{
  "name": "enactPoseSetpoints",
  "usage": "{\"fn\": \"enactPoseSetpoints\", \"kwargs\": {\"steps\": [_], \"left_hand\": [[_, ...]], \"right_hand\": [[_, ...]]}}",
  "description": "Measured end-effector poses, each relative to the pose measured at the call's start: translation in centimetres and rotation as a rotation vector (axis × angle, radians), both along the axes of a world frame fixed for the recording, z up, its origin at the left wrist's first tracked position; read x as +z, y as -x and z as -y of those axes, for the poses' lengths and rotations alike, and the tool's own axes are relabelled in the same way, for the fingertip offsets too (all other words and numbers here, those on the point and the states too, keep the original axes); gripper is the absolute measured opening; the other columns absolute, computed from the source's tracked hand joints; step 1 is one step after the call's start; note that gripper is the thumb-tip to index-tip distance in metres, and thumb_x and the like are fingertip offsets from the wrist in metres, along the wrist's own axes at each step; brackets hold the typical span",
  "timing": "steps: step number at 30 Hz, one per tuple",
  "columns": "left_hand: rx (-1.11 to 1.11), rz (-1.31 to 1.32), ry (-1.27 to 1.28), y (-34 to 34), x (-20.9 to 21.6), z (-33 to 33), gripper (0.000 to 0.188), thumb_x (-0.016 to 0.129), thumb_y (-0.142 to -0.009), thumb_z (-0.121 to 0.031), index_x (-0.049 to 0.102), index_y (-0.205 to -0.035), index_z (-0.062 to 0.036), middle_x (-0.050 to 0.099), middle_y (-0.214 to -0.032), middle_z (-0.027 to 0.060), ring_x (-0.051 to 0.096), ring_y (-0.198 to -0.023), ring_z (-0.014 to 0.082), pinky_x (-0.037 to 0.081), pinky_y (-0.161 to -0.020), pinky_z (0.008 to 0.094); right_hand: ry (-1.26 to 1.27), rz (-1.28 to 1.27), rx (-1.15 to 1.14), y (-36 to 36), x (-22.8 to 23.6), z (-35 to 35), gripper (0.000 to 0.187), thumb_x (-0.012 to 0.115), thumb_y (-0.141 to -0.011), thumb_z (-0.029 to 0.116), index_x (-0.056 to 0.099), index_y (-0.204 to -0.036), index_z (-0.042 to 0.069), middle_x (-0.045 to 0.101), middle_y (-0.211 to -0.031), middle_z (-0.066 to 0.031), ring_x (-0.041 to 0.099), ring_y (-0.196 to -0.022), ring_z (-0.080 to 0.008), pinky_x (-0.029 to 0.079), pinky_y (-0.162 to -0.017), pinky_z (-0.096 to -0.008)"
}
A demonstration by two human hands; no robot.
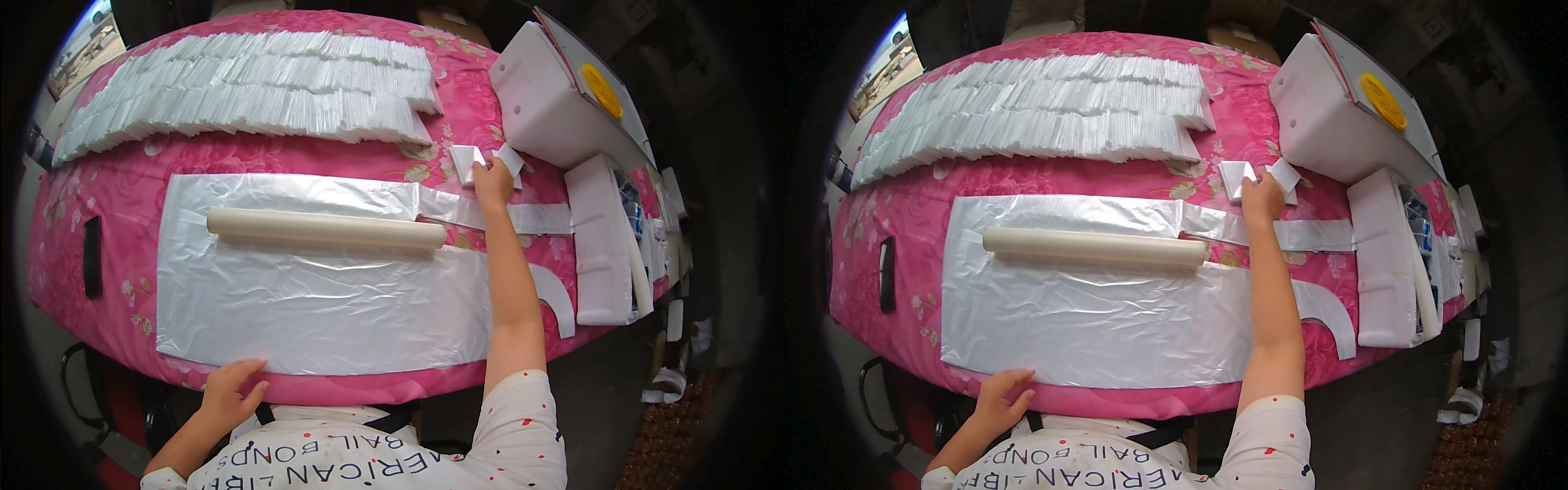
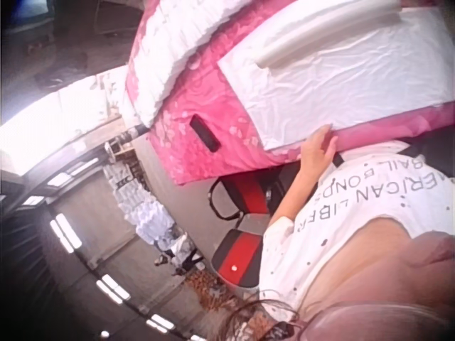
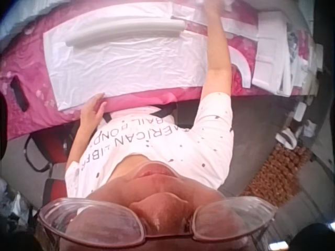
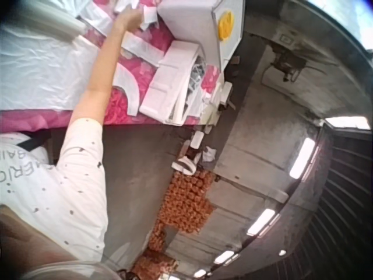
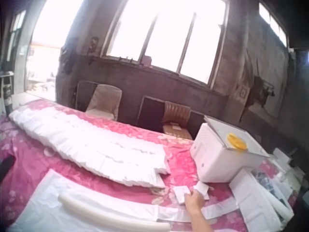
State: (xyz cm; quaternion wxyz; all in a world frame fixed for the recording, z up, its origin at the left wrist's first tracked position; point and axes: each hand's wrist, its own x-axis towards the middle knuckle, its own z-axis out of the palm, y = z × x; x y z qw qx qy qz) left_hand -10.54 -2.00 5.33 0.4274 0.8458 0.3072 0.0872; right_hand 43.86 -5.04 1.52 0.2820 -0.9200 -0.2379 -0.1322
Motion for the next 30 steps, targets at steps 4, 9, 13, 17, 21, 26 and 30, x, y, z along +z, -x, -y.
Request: {"fn": "enactPoseSetpoints", "kwargs": {"steps": [4,9,13,17,21,26,30], "left_hand": [[-0.017,0.045,-0.322,0.0,0.2,-2.3,0.035,0.065,-0.070,-0.005,0.059,-0.103,-0.0007,0.063,-0.096,0.0164,0.061,-0.085,0.0330,0.050,-0.073,0.0354],[-0.034,0.064,-0.594,-0.4,-2.3,-9.6,0.046,0.066,-0.070,-0.007,0.053,-0.113,0.0007,0.050,-0.121,0.0199,0.048,-0.111,0.0355,0.039,-0.093,0.0416],[-0.109,-0.142,-0.634,-2.4,-3.0,-12.4,0.067,0.060,-0.078,-0.029,0.034,-0.132,0.0010,0.028,-0.141,0.0183,0.023,-0.132,0.0312,0.020,-0.107,0.0416],[-0.135,-0.257,-0.686,-2.7,-4.1,-12.8,0.077,0.051,-0.082,-0.045,0.023,-0.138,0.0003,0.020,-0.145,0.0171,0.016,-0.135,0.0293,0.012,-0.110,0.0408],[-0.106,-0.318,-0.661,-1.6,-4.1,-12.7,0.078,0.050,-0.082,-0.046,0.021,-0.139,-0.0006,0.020,-0.145,0.0167,0.016,-0.136,0.0282,0.011,-0.111,0.0404],[-0.092,-0.329,-0.657,-0.3,-4.1,-12.8,0.077,0.050,-0.081,-0.043,0.021,-0.139,-0.0009,0.020,-0.145,0.0166,0.016,-0.136,0.0281,0.010,-0.111,0.0399],[-0.099,-0.303,-0.643,0.5,-3.9,-13.1,0.076,0.050,-0.082,-0.041,0.020,-0.139,-0.0010,0.019,-0.146,0.0165,0.015,-0.136,0.0290,0.010,-0.110,0.0411]], "right_hand": [[0.119,0.325,0.098,2.3,0.0,0.1,0.043,0.070,-0.070,0.030,0.060,-0.106,0.009,0.057,-0.112,-0.0098,0.046,-0.110,-0.0275,0.034,-0.091,-0.0435],[0.008,0.187,0.763,10.7,3.2,1.2,0.042,0.069,-0.072,0.026,0.059,-0.106,0.005,0.057,-0.110,-0.0118,0.049,-0.104,-0.0297,0.035,-0.092,-0.0408],[0.128,0.098,1.033,17.3,4.4,0.3,0.048,0.069,-0.071,0.018,0.056,-0.115,0.005,0.058,-0.106,-0.0106,0.050,-0.102,-0.0292,0.039,-0.091,-0.0401],[0.286,0.192,1.037,19.6,2.4,-0.5,0.057,0.068,-0.068,0.012,0.051,-0.123,0.010,0.057,-0.099,-0.0115,0.052,-0.095,-0.0284,0.043,-0.084,-0.0373],[0.369,0.141,1.066,23.3,3.8,1.2,0.068,0.066,-0.068,0.011,0.041,-0.132,0.016,0.052,-0.083,-0.0108,0.051,-0.079,-0.0284,0.046,-0.071,-0.0386],[0.514,-0.222,0.942,30.3,4.7,5.5,0.075,0.062,-0.075,0.023,0.026,-0.140,0.016,0.050,-0.078,-0.0141,0.054,-0.067,-0.0284,0.048,-0.060,-0.0394],[0.460,-0.357,0.881,32.5,4.4,6.5,0.076,0.060,-0.077,0.025,0.022,-0.141,0.012,0.050,-0.077,-0.0166,0.056,-0.060,-0.0310,0.049,-0.058,-0.0409]]}}
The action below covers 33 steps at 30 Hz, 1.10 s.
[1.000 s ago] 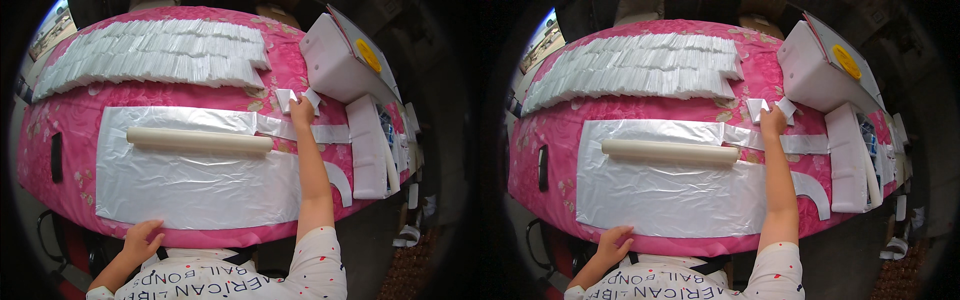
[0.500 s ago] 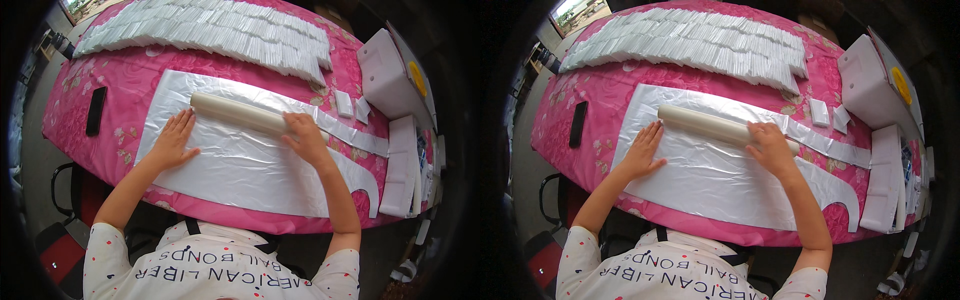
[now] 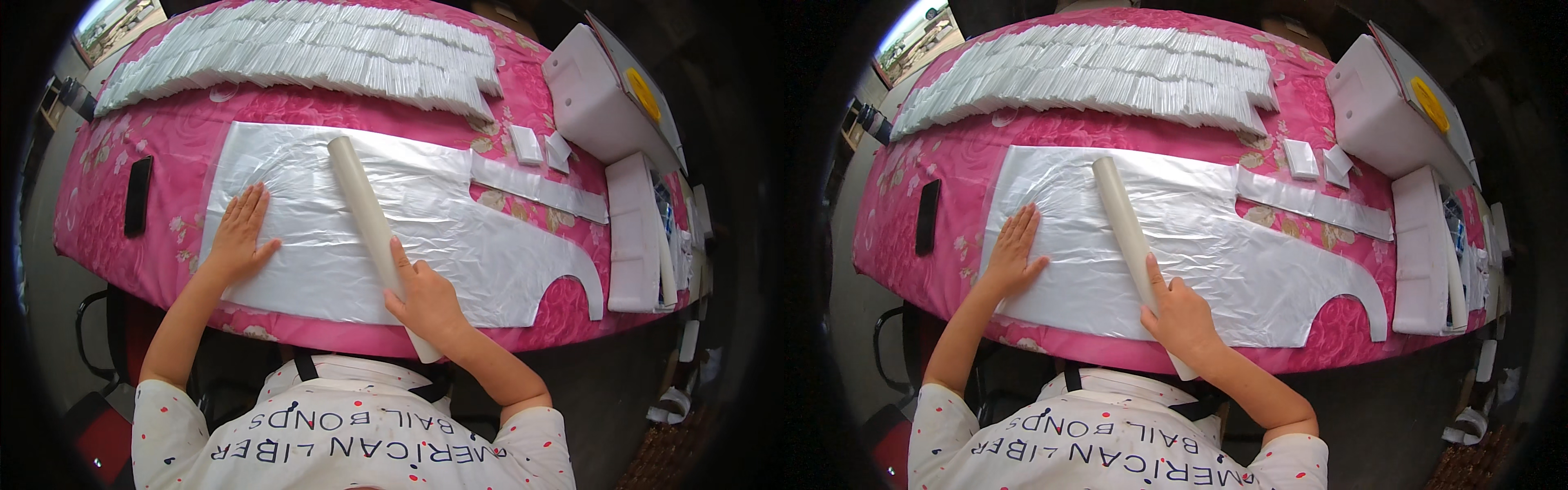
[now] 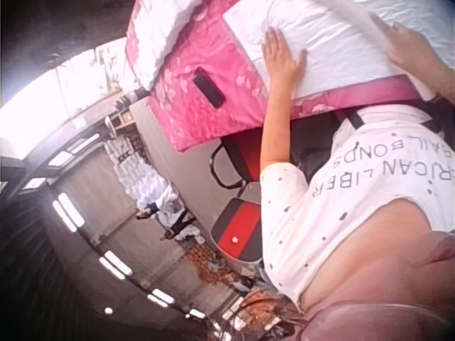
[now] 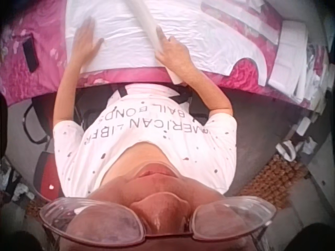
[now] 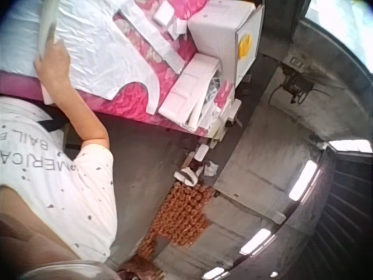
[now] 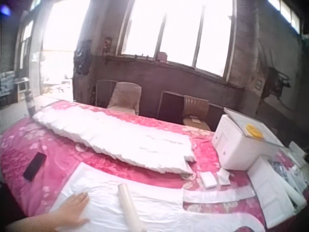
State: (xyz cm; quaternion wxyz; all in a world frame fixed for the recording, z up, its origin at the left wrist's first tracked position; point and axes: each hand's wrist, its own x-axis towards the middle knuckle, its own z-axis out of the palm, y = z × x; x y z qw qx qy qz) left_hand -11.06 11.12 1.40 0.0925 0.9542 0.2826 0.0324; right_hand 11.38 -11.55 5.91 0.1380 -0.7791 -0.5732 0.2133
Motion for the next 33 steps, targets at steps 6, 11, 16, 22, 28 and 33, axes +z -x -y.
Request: {"fn": "enactPoseSetpoints", "kwargs": {"steps": [6,11,16,22,28,33], "left_hand": [[0.036,0.154,-0.050,0.8,1.2,-1.5,0.073,0.052,-0.084,-0.037,0.020,-0.139,-0.0004,0.014,-0.147,0.0170,0.012,-0.136,0.0304,0.010,-0.109,0.0448],[0.065,0.042,-0.091,0.8,-0.3,-1.6,0.071,0.049,-0.086,-0.041,0.023,-0.138,0.0003,0.015,-0.146,0.0171,0.011,-0.137,0.0298,0.008,-0.109,0.0447],[0.193,0.129,-0.184,0.4,-0.8,-2.4,0.070,0.051,-0.085,-0.039,0.025,-0.136,0.0017,0.019,-0.145,0.0180,0.015,-0.135,0.0311,0.012,-0.109,0.0453],[0.174,0.132,-0.120,-0.3,-0.6,-2.4,0.070,0.053,-0.084,-0.036,0.026,-0.136,0.0012,0.020,-0.144,0.0189,0.015,-0.135,0.0312,0.014,-0.109,0.0433],[0.160,0.027,-0.077,-1.2,-1.0,-0.1,0.068,0.052,-0.084,-0.031,0.023,-0.139,-0.0021,0.018,-0.146,0.0161,0.014,-0.136,0.0284,0.011,-0.110,0.0390],[0.162,0.040,-0.093,-1.2,-1.1,0.0,0.069,0.050,-0.084,-0.037,0.024,-0.139,-0.0035,0.020,-0.145,0.0145,0.016,-0.136,0.0273,0.011,-0.110,0.0406]], "right_hand": [[0.024,0.055,-0.101,-0.2,-0.1,0.4,0.078,0.059,-0.077,0.028,0.021,-0.141,0.007,0.054,-0.081,-0.0197,0.059,-0.066,-0.0324,0.050,-0.060,-0.0402],[-0.015,0.003,-0.093,0.8,0.0,-0.3,0.083,0.058,-0.077,0.026,0.012,-0.141,0.001,0.056,-0.077,-0.0203,0.060,-0.063,-0.0335,0.049,-0.058,-0.0409],[-0.006,-0.010,-0.092,2.3,-0.3,-1.3,0.088,0.058,-0.076,0.025,0.005,-0.141,-0.001,0.058,-0.073,-0.0205,0.060,-0.060,-0.0334,0.049,-0.055,-0.0415],[0.009,0.001,-0.095,2.4,-1.2,-1.5,0.090,0.057,-0.076,0.029,0.002,-0.140,-0.002,0.059,-0.070,-0.0190,0.060,-0.057,-0.0317,0.049,-0.053,-0.0409],[0.089,0.083,-0.129,0.4,-0.3,-0.6,0.090,0.056,-0.074,0.029,0.004,-0.141,0.001,0.058,-0.066,-0.0169,0.060,-0.057,-0.0316,0.049,-0.054,-0.0418],[0.069,0.205,-0.353,-8.4,-0.6,4.6,0.087,0.056,-0.072,0.030,0.011,-0.142,0.006,0.062,-0.074,-0.0197,0.061,-0.066,-0.0353,0.050,-0.060,-0.0428]]}}
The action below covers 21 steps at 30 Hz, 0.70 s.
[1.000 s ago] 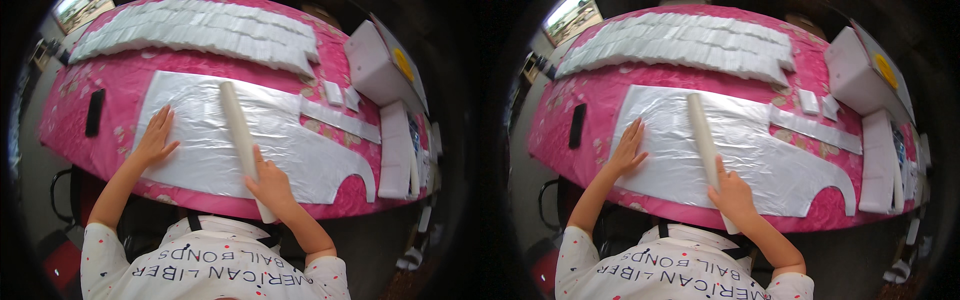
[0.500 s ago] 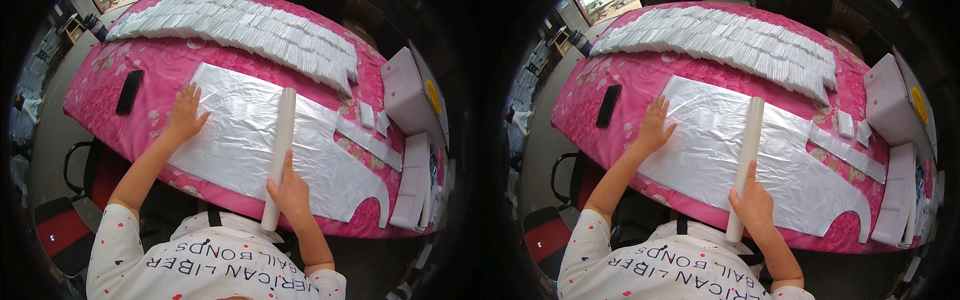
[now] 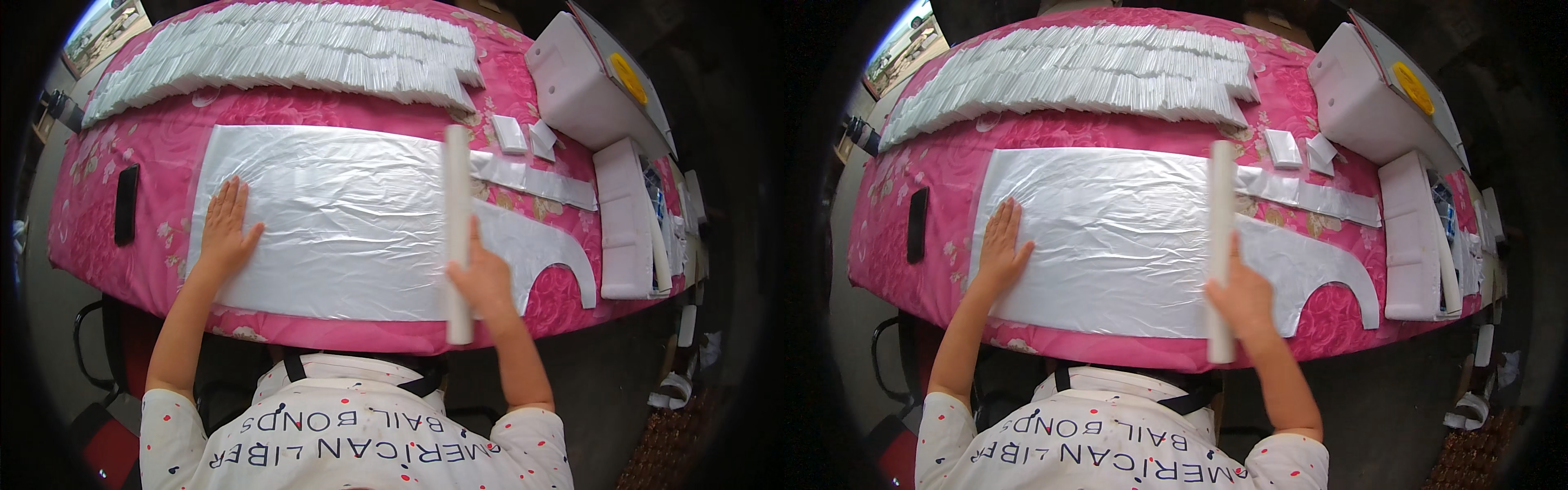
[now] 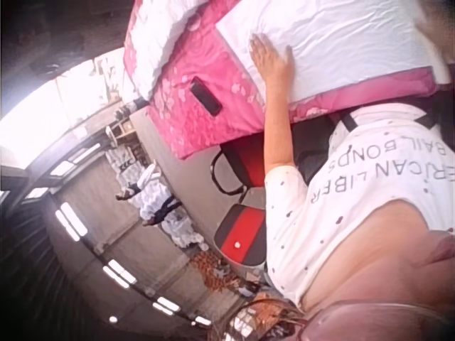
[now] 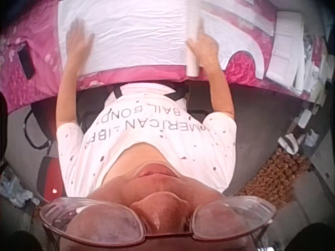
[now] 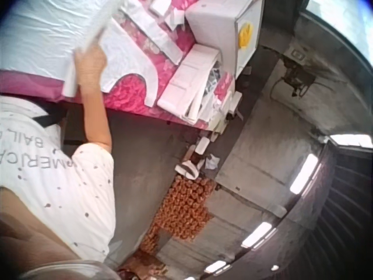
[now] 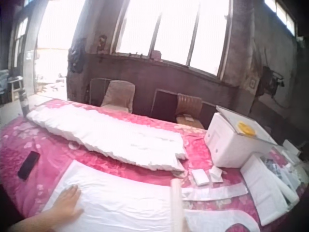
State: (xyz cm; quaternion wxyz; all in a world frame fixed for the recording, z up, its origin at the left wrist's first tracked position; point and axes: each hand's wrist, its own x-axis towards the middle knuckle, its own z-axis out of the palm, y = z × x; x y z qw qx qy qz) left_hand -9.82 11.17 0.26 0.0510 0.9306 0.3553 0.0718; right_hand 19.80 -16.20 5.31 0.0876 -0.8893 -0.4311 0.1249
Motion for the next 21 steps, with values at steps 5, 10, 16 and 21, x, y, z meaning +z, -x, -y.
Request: {"fn": "enactPoseSetpoints", "kwargs": {"steps": [5,10,16,21], "left_hand": [[-0.013,-0.007,-0.029,0.4,-0.4,-0.2,0.069,0.049,-0.084,-0.036,0.023,-0.139,-0.0039,0.020,-0.146,0.0143,0.015,-0.136,0.0271,0.010,-0.110,0.0402],[-0.018,-0.020,-0.006,0.1,-0.5,-0.2,0.069,0.049,-0.085,-0.036,0.022,-0.140,-0.0039,0.018,-0.146,0.0149,0.014,-0.136,0.0276,0.010,-0.110,0.0407],[-0.088,0.049,-0.061,-0.3,0.2,0.4,0.071,0.054,-0.083,-0.031,0.021,-0.139,-0.0023,0.014,-0.147,0.0169,0.011,-0.136,0.0319,0.009,-0.110,0.0436],[-0.427,0.201,0.190,-7.1,2.6,7.6,0.075,0.061,-0.079,-0.025,0.022,-0.139,-0.0009,0.014,-0.146,0.0197,0.009,-0.136,0.0351,0.013,-0.109,0.0457]], "right_hand": [[0.137,0.205,-0.308,-9.4,1.0,6.4,0.082,0.058,-0.071,0.031,0.019,-0.141,0.009,0.062,-0.075,-0.0245,0.061,-0.070,-0.0401,0.049,-0.065,-0.0473],[0.051,0.300,-0.449,-13.4,0.6,11.3,0.079,0.056,-0.075,0.031,0.019,-0.141,0.010,0.063,-0.082,-0.0227,0.062,-0.073,-0.0379,0.049,-0.067,-0.0447],[-0.240,-0.050,-0.225,-4.0,1.5,7.5,0.080,0.061,-0.074,0.027,0.020,-0.141,0.012,0.063,-0.083,-0.0231,0.062,-0.073,-0.0379,0.050,-0.067,-0.0431],[-0.181,-0.319,0.058,4.5,0.8,3.4,0.088,0.055,-0.075,0.032,0.005,-0.142,0.005,0.061,-0.073,-0.0221,0.060,-0.064,-0.0371,0.050,-0.063,-0.0425]]}}
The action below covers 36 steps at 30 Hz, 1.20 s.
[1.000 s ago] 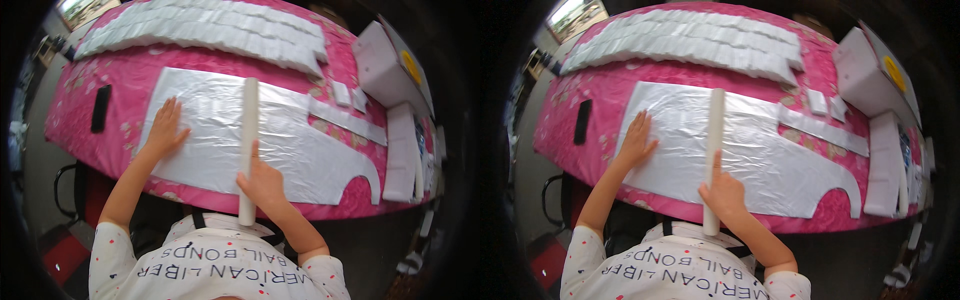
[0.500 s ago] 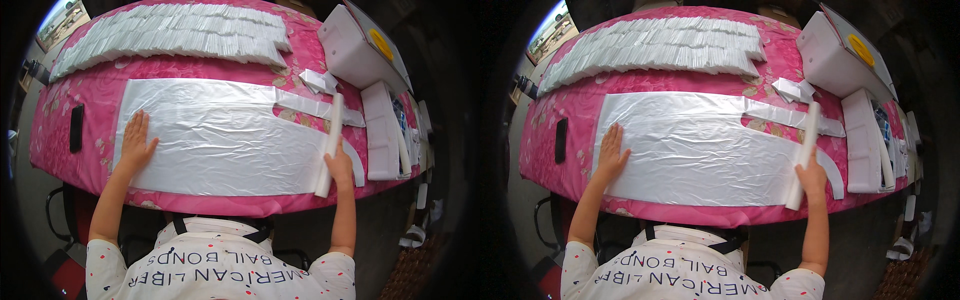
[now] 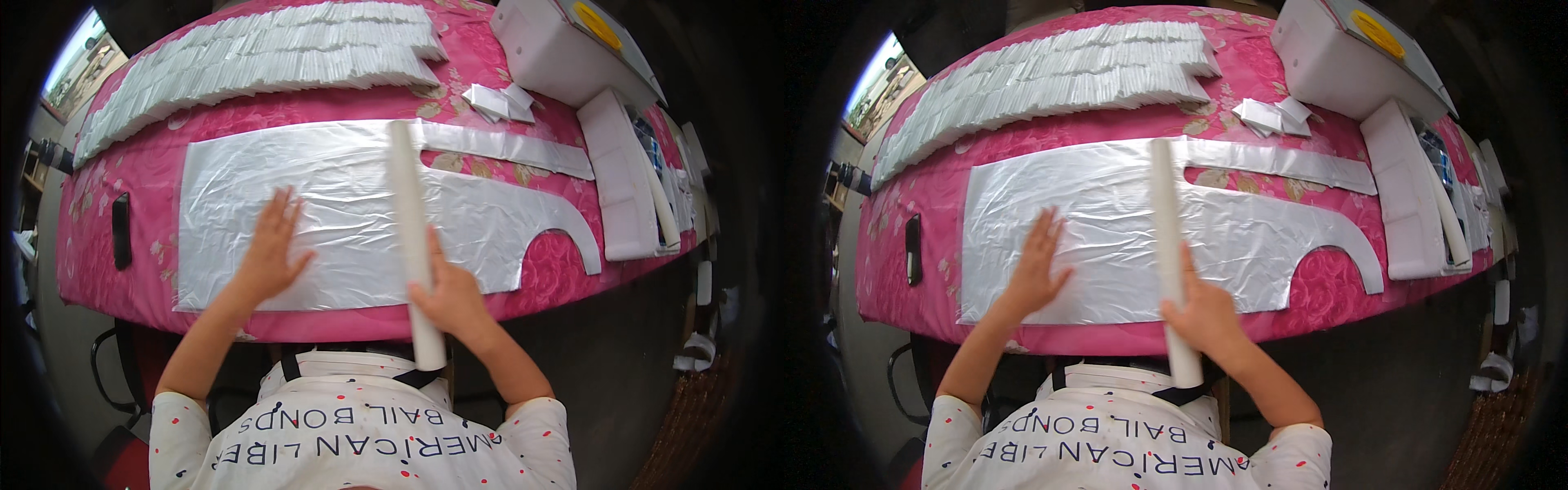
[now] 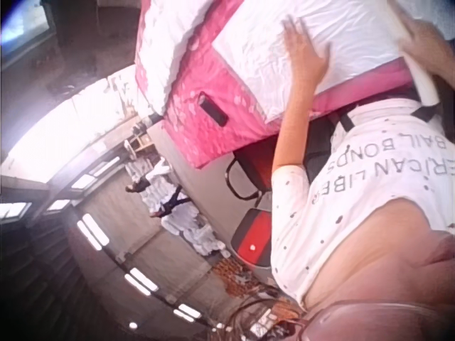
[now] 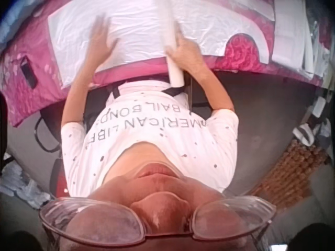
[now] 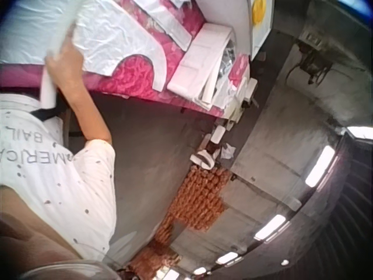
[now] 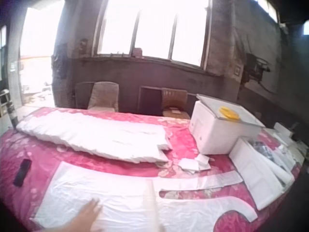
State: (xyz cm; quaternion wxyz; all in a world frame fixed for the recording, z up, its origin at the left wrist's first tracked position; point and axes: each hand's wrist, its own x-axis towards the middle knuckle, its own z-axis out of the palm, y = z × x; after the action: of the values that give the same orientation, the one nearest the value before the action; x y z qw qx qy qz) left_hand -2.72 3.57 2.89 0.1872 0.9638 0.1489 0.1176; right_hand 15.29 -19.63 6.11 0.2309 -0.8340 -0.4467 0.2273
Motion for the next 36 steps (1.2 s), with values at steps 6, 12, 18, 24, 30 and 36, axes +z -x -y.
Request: {"fn": "enactPoseSetpoints", "kwargs": {"steps": [6,12,18,24,30,36], "left_hand": [[-0.177,0.032,0.087,-5.2,-0.2,6.7,0.075,0.054,-0.080,-0.037,0.023,-0.138,-0.0013,0.010,-0.145,0.0240,0.005,-0.134,0.0432,0.012,-0.108,0.0475],[-0.192,0.078,0.150,-7.2,-0.4,7.8,0.080,0.057,-0.078,-0.038,0.021,-0.139,-0.0001,0.004,-0.145,0.0266,0.002,-0.134,0.0451,0.013,-0.108,0.0479],[-0.113,0.123,0.206,-8.3,-0.8,9.0,0.081,0.060,-0.076,-0.031,0.019,-0.139,0.0001,0.003,-0.145,0.0272,0.003,-0.134,0.0440,0.014,-0.108,0.0469],[-0.149,0.070,0.150,-10.4,-0.3,9.9,0.076,0.059,-0.077,-0.028,0.023,-0.137,0.0010,0.005,-0.146,0.0235,0.003,-0.136,0.0402,0.015,-0.108,0.0453],[-0.233,0.225,0.205,-10.7,0.7,10.3,0.068,0.060,-0.079,-0.022,0.028,-0.135,-0.0001,0.022,-0.141,0.0230,0.022,-0.131,0.0368,0.023,-0.106,0.0435],[0.030,0.105,1.441,-9.3,2.7,10.9,0.046,0.059,-0.086,-0.019,0.043,-0.125,-0.0004,0.053,-0.115,0.0130,0.052,-0.103,0.0164,0.044,-0.085,0.0297]], "right_hand": [[0.044,0.258,0.136,-0.1,0.3,-2.1,0.062,0.057,-0.081,0.038,0.043,-0.129,0.002,0.053,-0.114,-0.0211,0.051,-0.104,-0.0340,0.044,-0.083,-0.0422],[-0.204,0.613,0.125,-14.3,-6.3,5.3,0.053,0.055,-0.082,0.024,0.043,-0.126,-0.002,0.040,-0.132,-0.0209,0.036,-0.124,-0.0348,0.027,-0.105,-0.0406],[-0.071,0.637,-0.424,-24.5,-6.5,17.5,0.039,0.047,-0.087,0.016,0.049,-0.120,-0.004,0.047,-0.127,-0.0222,0.041,-0.122,-0.0324,0.030,-0.103,-0.0360],[-0.219,0.707,-0.618,-23.8,-6.3,18.4,0.021,0.056,-0.082,0.013,0.063,-0.098,0.002,0.062,-0.108,-0.0128,0.057,-0.103,-0.0290,0.043,-0.089,-0.0360],[-0.537,0.436,-0.649,-14.6,-1.6,10.2,0.007,0.063,-0.074,0.002,0.059,-0.080,0.003,0.065,-0.085,-0.0067,0.060,-0.072,-0.0177,0.047,-0.066,-0.0283],[-0.587,-0.226,-0.013,0.1,1.6,1.0,0.019,0.063,-0.072,0.002,0.058,-0.090,0.003,0.061,-0.086,-0.0120,0.062,-0.075,-0.0258,0.049,-0.068,-0.0331]]}}
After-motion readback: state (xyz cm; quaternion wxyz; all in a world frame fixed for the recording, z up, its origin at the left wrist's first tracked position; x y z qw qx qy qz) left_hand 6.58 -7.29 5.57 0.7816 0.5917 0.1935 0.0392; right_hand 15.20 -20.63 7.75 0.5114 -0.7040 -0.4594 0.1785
